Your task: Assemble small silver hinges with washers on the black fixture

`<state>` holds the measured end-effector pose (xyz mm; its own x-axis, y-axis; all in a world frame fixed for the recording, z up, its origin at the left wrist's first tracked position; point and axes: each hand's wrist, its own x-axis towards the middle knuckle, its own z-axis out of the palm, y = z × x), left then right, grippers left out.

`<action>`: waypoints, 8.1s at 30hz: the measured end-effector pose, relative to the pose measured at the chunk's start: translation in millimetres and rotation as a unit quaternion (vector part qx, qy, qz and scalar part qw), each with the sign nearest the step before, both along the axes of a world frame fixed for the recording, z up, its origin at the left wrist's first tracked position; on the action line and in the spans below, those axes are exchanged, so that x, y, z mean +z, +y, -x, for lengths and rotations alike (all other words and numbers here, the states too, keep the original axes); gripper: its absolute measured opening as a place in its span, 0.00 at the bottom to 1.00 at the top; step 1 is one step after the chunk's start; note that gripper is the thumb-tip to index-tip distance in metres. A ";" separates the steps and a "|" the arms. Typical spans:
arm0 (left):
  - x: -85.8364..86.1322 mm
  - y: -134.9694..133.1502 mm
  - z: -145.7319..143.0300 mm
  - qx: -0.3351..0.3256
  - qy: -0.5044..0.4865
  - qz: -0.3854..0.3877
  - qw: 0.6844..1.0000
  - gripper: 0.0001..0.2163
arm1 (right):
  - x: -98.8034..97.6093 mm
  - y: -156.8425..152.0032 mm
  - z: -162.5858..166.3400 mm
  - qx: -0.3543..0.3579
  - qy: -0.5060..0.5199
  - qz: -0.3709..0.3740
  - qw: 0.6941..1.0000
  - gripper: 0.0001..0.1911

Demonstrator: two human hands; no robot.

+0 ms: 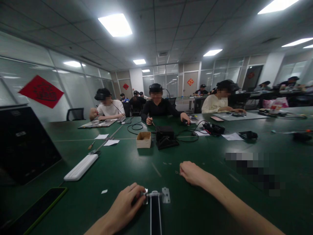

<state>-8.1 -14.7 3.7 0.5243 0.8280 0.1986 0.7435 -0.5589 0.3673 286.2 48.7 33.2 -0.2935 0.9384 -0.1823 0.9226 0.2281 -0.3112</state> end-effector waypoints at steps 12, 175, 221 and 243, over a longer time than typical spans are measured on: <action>-5.7 1.0 4.1 -0.012 -0.021 -0.016 1.000 0.08 | 12.9 -14.7 10.8 0.003 0.002 0.004 1.000 0.12; 4.3 8.7 -9.1 0.036 -0.130 0.087 0.987 0.04 | -36.2 -54.3 40.1 0.177 0.190 -0.118 0.958 0.09; -12.8 21.7 4.5 0.016 -0.082 0.066 0.994 0.18 | -58.2 -41.7 -290.4 -0.404 0.259 -0.058 0.875 0.24; -13.0 20.4 4.3 -0.015 -0.095 0.029 0.995 0.16 | -69.5 -24.5 -289.0 -0.391 0.011 -0.133 0.911 0.19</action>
